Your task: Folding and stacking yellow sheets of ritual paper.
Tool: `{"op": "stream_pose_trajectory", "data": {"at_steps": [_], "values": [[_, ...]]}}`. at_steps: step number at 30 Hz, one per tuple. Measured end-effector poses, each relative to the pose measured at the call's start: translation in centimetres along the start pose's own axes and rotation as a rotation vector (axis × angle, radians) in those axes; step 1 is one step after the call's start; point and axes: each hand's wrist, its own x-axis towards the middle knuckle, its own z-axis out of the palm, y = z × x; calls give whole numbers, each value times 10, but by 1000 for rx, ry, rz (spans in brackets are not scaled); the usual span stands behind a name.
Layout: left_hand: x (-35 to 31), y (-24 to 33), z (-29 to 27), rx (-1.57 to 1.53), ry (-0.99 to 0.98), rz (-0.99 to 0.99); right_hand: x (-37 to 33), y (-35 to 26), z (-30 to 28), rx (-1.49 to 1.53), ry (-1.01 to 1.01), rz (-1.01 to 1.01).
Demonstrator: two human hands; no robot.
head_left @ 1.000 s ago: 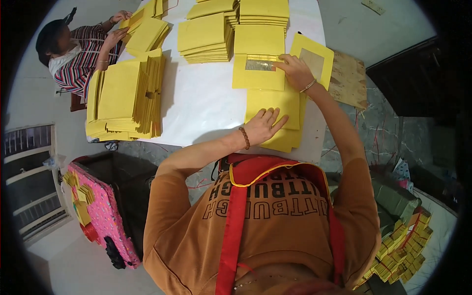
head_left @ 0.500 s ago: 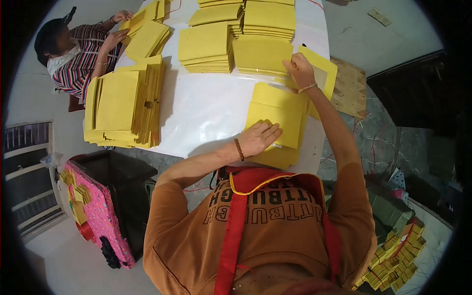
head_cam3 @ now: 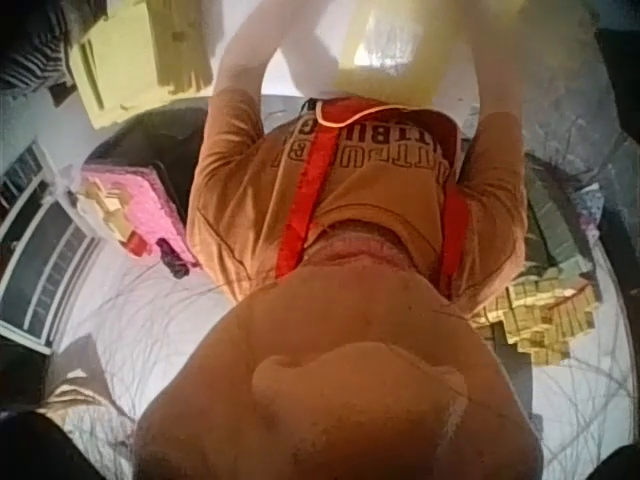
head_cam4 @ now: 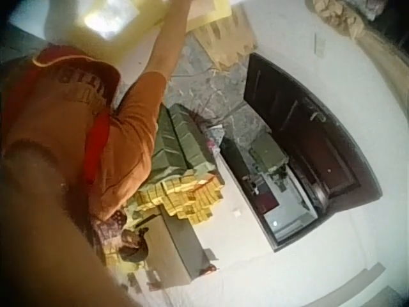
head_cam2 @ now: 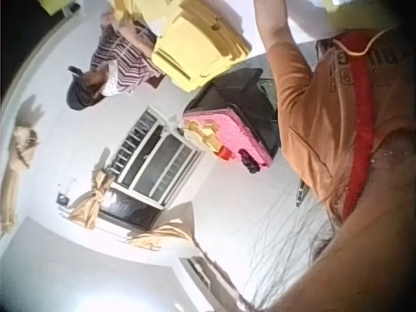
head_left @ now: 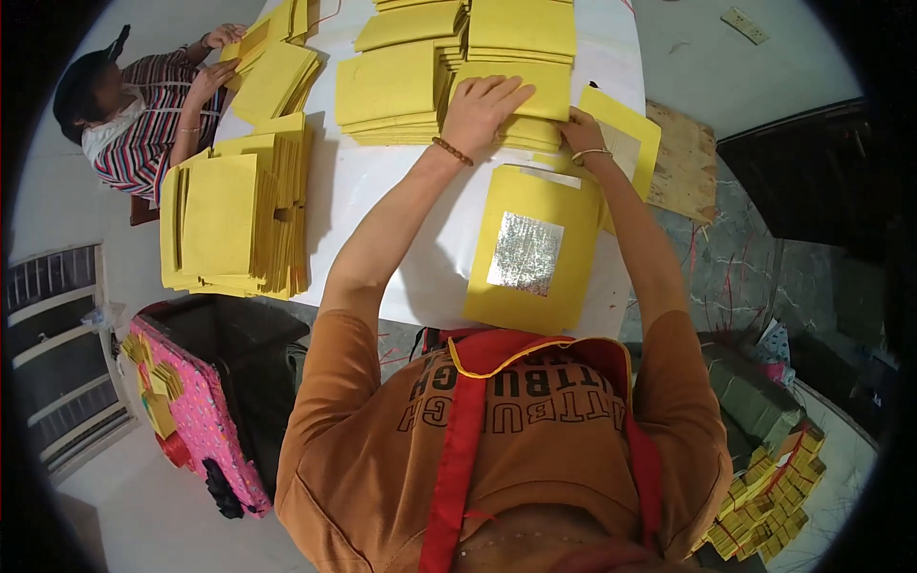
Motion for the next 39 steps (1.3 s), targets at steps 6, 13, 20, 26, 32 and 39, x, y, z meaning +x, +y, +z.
{"op": "stream_pose_trajectory", "data": {"at_steps": [6, 13, 20, 26, 32, 39], "values": [[-18, 1, 30, 63, -268, -9, 5, 10, -5, -29, 19, 56], [-23, -14, 39, -72, -480, -10, -11, -14, 8, -65, 127, 28], [-33, 3, 24, -141, -367, -135, -15, -33, 11, -586, 18, 97], [-62, 34, 22, -554, 109, -819, -15, -37, 10, -591, 38, 78], [-60, 30, 50, -518, 87, -987, -11, -25, 17, -551, 77, 2], [-69, 13, 50, -559, 91, -901, -9, -21, 17, -570, 89, -28]]}}
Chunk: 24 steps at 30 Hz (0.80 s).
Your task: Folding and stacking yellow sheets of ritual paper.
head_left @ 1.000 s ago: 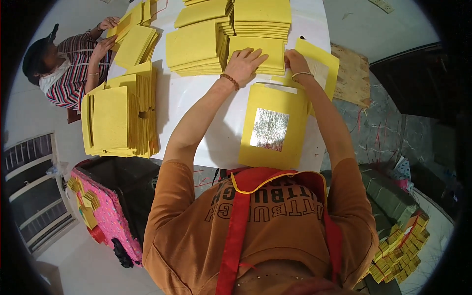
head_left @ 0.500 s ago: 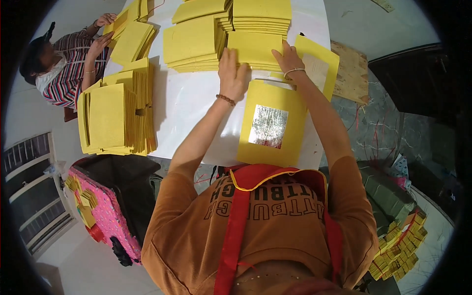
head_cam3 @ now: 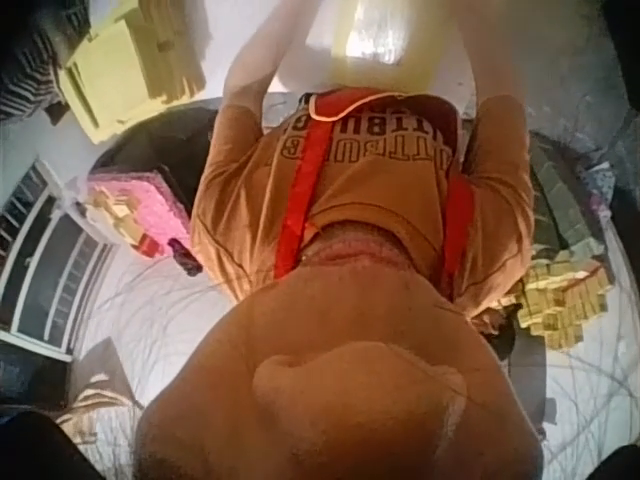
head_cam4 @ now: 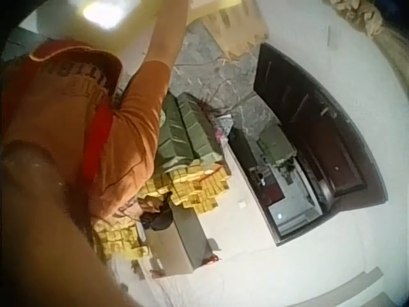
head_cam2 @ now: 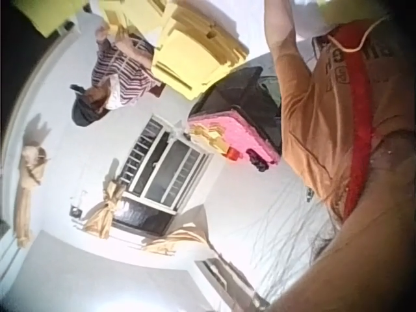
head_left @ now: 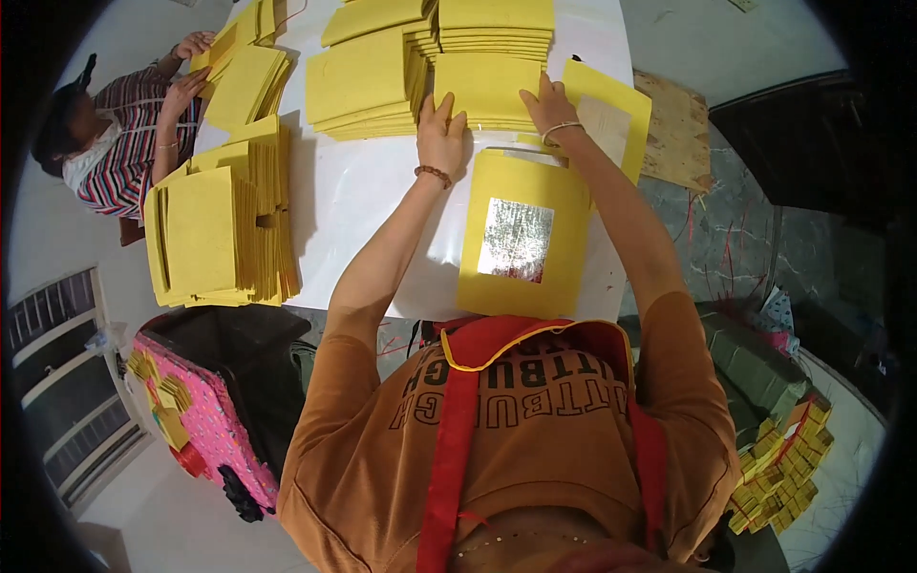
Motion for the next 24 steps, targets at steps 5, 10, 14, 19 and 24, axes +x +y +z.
{"op": "stream_pose_trajectory", "data": {"at_steps": [5, 10, 14, 19, 24], "values": [[-1, -6, 3, 94, 33, 102, 4, -1, 5, -6, -9, -44], [1, 20, 10, 452, 16, 212, 11, 16, 9, -181, -61, -188], [16, 61, 6, 792, 15, 610, 4, 6, -2, -63, -25, -117], [55, 40, 15, 598, -432, 443, -1, 1, -4, 8, -37, -97], [49, 13, 32, 820, -203, 637, -3, 3, -8, 56, 18, -75]]}}
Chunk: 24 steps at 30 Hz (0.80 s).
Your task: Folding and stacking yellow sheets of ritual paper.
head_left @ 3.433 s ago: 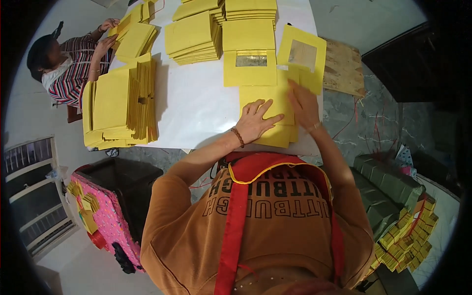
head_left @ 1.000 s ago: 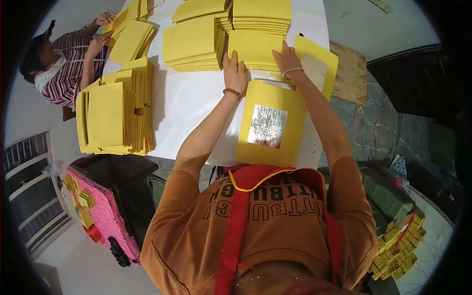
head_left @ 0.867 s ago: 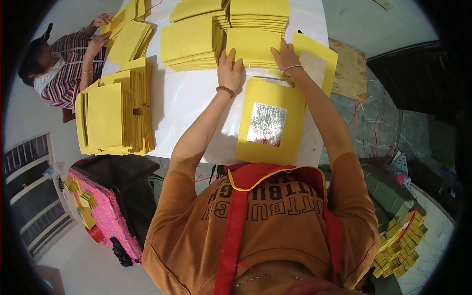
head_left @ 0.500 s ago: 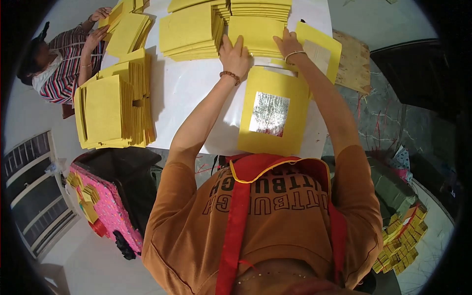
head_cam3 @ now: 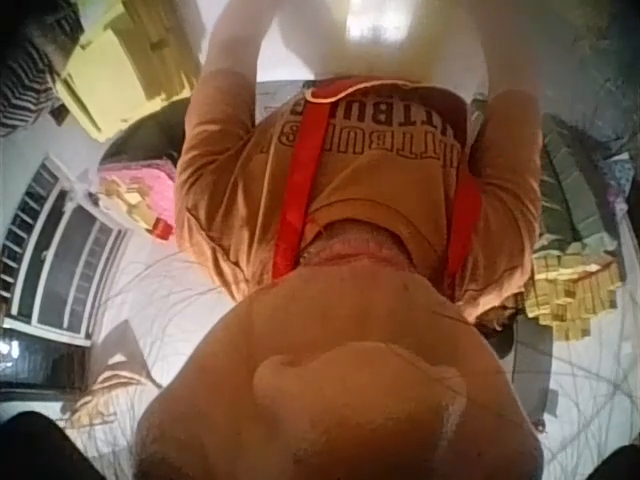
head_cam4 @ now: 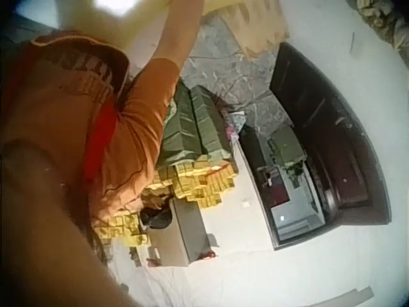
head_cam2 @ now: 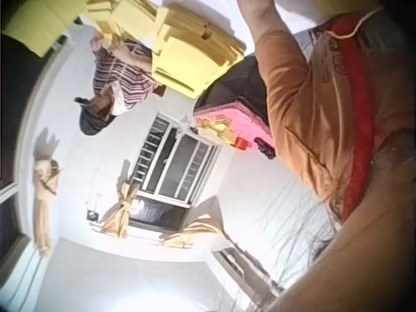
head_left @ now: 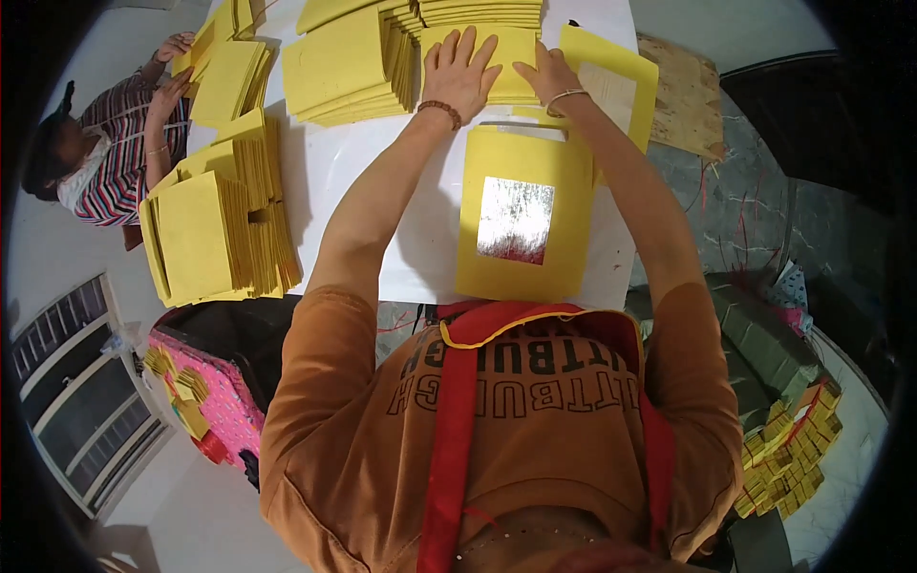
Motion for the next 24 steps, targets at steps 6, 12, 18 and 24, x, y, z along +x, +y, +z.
{"op": "stream_pose_trajectory", "data": {"at_steps": [6, 12, 18, 24], "values": [[-3, 3, -3, 19, 20, -6, -27, -19, -13, -334, 192, -275], [-4, 6, -3, 34, 43, -6, -23, -5, -3, -292, 221, -331], [1, -4, 4, 88, 33, -3, -15, -15, -16, -362, -20, -210], [16, 24, -50, -48, -264, -110, -56, 0, -65, 223, 16, -201]]}}
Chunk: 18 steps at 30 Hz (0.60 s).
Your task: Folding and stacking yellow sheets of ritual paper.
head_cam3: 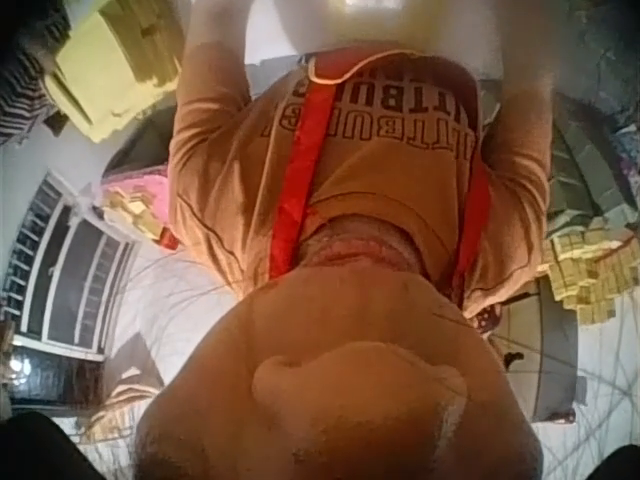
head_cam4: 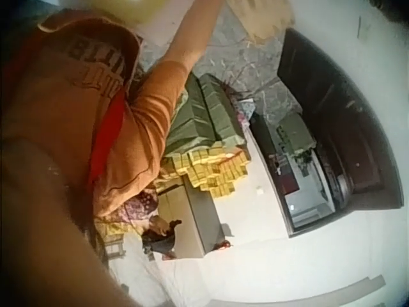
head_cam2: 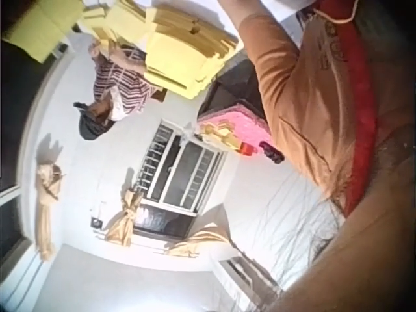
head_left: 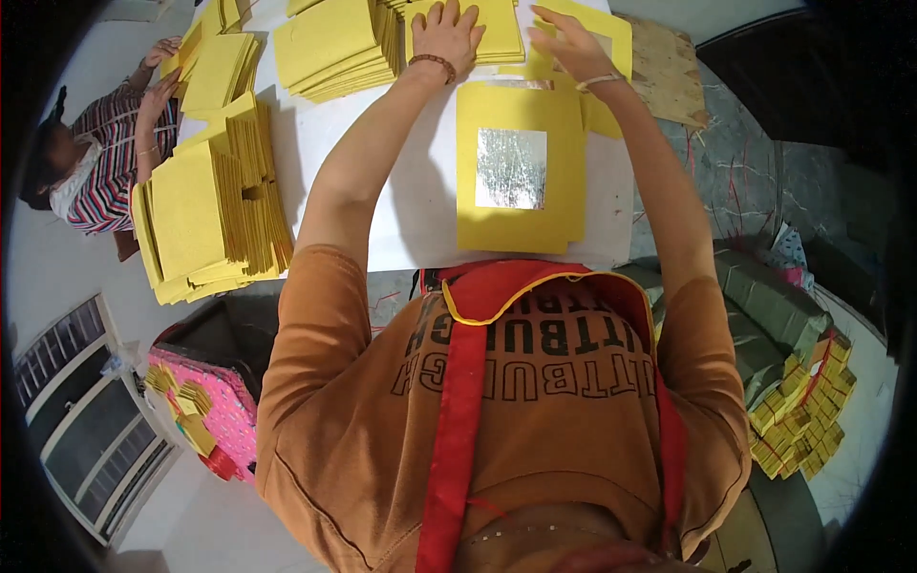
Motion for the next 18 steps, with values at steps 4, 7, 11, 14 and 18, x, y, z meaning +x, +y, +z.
{"op": "stream_pose_trajectory", "data": {"at_steps": [4, 7, 11, 14, 18], "values": [[-13, -5, -5, 41, 130, 170, -67, 3, -15, 454, 189, 239], [-55, 0, 0, -576, 402, 171, -121, -3, -9, 617, 318, 441], [-141, 14, 15, -859, 360, -189, -182, -3, 13, 658, 354, 526], [-185, 35, 11, -1136, 181, -497, -210, 5, 32, 541, 313, 505], [-210, 49, 24, -1220, 137, -531, -216, 2, 40, 586, 293, 516]]}}
